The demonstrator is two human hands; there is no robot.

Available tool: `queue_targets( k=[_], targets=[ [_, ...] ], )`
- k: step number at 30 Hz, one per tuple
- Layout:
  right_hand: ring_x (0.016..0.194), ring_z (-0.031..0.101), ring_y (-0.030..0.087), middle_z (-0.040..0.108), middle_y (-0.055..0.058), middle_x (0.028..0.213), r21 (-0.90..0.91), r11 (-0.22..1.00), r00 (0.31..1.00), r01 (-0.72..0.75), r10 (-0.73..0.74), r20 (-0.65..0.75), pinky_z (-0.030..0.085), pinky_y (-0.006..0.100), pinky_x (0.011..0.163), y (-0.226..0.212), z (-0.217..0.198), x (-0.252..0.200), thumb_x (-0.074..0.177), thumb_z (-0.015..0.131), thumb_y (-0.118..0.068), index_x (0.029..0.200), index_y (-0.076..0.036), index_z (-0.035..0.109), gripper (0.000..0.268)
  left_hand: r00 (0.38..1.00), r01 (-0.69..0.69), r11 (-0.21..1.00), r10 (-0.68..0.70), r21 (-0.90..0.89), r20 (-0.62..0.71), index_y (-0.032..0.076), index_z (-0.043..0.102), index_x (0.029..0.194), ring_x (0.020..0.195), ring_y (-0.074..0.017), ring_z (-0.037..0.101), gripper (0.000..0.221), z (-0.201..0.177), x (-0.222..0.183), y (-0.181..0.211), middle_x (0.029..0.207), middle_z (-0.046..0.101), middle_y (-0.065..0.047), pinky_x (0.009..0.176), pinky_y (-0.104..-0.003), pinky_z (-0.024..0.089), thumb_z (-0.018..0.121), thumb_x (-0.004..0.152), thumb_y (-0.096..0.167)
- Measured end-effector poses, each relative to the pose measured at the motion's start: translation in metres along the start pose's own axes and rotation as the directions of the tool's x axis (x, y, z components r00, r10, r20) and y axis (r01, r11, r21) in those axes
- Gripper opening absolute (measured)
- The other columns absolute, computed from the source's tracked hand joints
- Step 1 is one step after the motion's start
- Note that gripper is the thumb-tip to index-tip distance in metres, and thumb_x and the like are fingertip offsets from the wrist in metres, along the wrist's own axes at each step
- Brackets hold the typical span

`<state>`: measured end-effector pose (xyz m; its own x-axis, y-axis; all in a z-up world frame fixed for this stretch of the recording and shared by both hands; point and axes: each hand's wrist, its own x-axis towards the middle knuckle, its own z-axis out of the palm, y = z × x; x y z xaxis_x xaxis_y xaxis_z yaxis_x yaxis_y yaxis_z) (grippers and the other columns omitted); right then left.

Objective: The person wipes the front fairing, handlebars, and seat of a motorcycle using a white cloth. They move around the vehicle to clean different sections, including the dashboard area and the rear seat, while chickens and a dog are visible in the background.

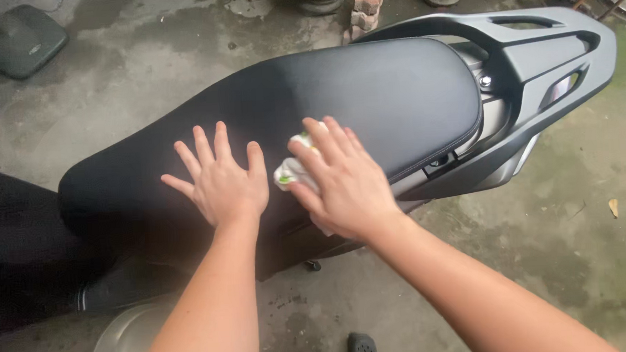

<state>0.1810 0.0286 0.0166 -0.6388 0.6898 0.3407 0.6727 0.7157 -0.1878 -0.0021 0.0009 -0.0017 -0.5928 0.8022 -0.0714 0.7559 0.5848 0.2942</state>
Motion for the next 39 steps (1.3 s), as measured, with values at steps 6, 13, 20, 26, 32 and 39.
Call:
queue_targets(
  k=[6,13,20,26,32,39],
  targets=[
    [0.143,0.045,0.046,0.051,0.025,0.150,-0.133,0.970,0.972,-0.201,0.180,-0.151,0.033,0.064,0.116,0.075,-0.003,-0.001,0.103,0.057,-0.046,0.147,-0.004,0.053,0.061,0.980,-0.199,0.979,0.200,0.048,-0.004,0.019,0.031,0.164,0.160,-0.0386,0.008,0.070,0.005,0.007,-0.005,0.173,0.022,-0.015,0.121,-0.070,0.001,0.025,0.103,0.052],
    [0.151,0.027,0.048,0.035,0.031,0.160,-0.051,0.991,0.992,-0.122,0.121,-0.034,0.023,0.057,0.123,0.035,0.028,0.070,0.101,0.051,-0.036,0.149,0.009,0.043,0.067,0.896,-0.432,0.902,0.428,-0.016,-0.119,0.018,0.040,0.158,0.154,-0.0363,0.020,0.064,0.021,0.016,-0.015,0.166,0.035,-0.008,0.120,-0.066,0.008,0.033,0.102,0.046],
    [0.150,0.036,0.043,0.039,0.027,0.161,0.058,0.998,0.992,0.008,-0.015,0.126,0.026,0.055,0.123,0.031,-0.012,0.015,0.104,0.044,-0.038,0.147,0.002,0.045,0.058,0.897,-0.419,0.897,0.385,-0.140,-0.216,0.020,0.052,0.151,0.152,-0.0343,0.031,0.054,0.023,0.017,-0.018,0.159,0.048,-0.005,0.122,-0.062,0.011,0.041,0.099,0.033],
    [0.147,0.031,0.051,0.035,0.028,0.161,-0.012,0.960,0.960,-0.278,0.278,-0.022,0.026,0.063,0.117,0.074,0.006,0.053,0.103,0.048,-0.028,0.153,0.005,0.038,0.061,0.899,-0.406,0.897,0.358,-0.172,-0.254,0.020,0.058,0.147,0.150,-0.0338,0.036,0.053,0.026,0.015,-0.017,0.156,0.053,-0.004,0.123,-0.060,0.012,0.045,0.097,0.028],
    [0.133,0.045,0.054,0.046,0.025,0.146,0.057,0.989,0.990,0.140,-0.138,-0.030,0.042,0.067,0.108,0.021,-0.011,0.033,0.099,0.054,-0.021,0.136,-0.008,0.052,0.040,0.880,-0.425,0.894,0.371,-0.142,-0.298,0.020,0.059,0.146,0.148,-0.0343,0.039,0.053,0.025,0.016,-0.017,0.154,0.056,-0.004,0.121,-0.062,0.016,0.049,0.094,0.027],
    [0.126,0.050,0.054,0.054,0.030,0.137,-0.064,0.997,0.985,-0.051,0.040,-0.167,0.040,0.062,0.106,0.091,-0.013,0.035,0.098,0.057,-0.020,0.127,0.002,0.062,0.036,0.907,-0.392,0.912,0.361,-0.123,-0.218,0.019,0.054,0.150,0.150,-0.0339,0.035,0.055,0.022,0.013,-0.014,0.158,0.050,-0.005,0.123,-0.060,0.012,0.043,0.097,0.028]
  ],
)
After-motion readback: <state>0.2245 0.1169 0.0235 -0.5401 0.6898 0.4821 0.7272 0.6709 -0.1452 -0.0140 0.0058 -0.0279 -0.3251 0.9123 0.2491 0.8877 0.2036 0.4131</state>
